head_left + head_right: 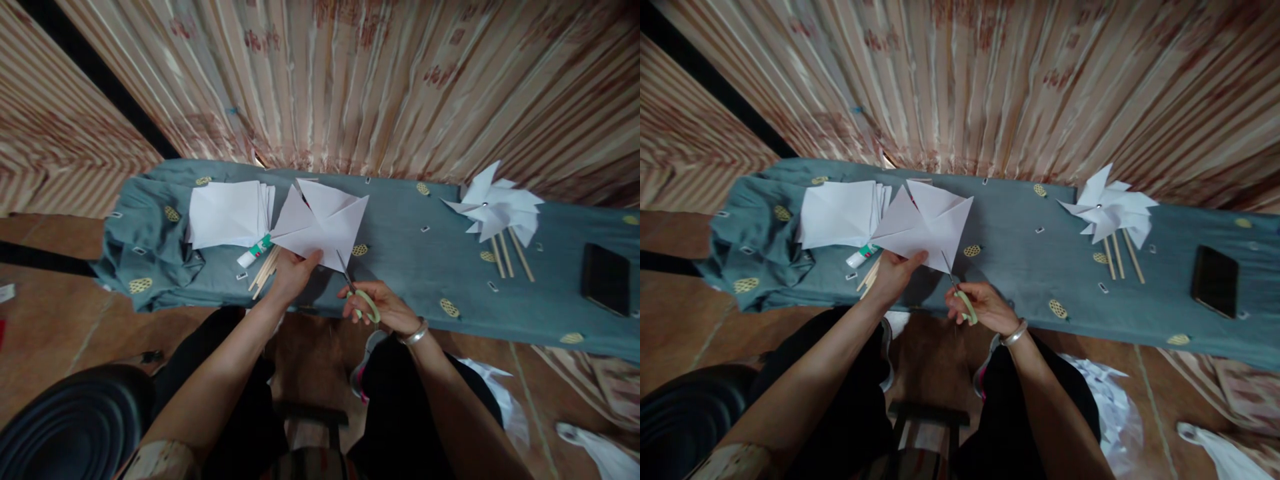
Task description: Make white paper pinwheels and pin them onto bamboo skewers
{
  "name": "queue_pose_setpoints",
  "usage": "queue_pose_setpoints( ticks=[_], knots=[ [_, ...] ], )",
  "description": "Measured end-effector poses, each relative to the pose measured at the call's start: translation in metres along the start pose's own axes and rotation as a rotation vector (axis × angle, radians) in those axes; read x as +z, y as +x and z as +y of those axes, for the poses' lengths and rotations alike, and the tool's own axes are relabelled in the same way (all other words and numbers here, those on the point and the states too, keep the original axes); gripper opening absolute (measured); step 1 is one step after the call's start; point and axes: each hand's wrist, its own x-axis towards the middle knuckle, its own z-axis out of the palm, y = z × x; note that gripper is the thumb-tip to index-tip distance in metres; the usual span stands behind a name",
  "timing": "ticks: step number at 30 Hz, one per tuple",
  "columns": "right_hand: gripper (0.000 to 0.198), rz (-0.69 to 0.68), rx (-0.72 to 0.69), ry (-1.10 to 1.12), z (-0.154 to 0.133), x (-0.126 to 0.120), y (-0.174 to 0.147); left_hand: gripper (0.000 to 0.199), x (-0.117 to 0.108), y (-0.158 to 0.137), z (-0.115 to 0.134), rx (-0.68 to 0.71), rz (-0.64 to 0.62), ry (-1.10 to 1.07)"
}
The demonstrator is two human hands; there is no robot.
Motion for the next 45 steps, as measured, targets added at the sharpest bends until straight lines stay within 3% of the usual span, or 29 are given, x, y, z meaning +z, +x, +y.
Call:
queue_pose_setpoints(
  ticks=[15, 31, 45],
  knots=[
    [0.05, 0.038, 0.033, 0.019, -0.0001, 0.0038, 0.0, 0.049, -0.0032, 0.0007, 0.0007, -0.01, 0.001, -0.005],
    [0.045, 0.069, 0.065, 0.039, 0.002, 0.0066, 0.0034, 0.034, -0.0061, 0.0031, -0.0026, -0.002, -0.018, 0.081],
    [0.049, 0.061, -0.009, 0.026, -0.0016, 0.0066, 0.0046, 0.033, -0.0015, -0.0042, -0.0012, -0.027, -0.089, 0.056]
  ],
)
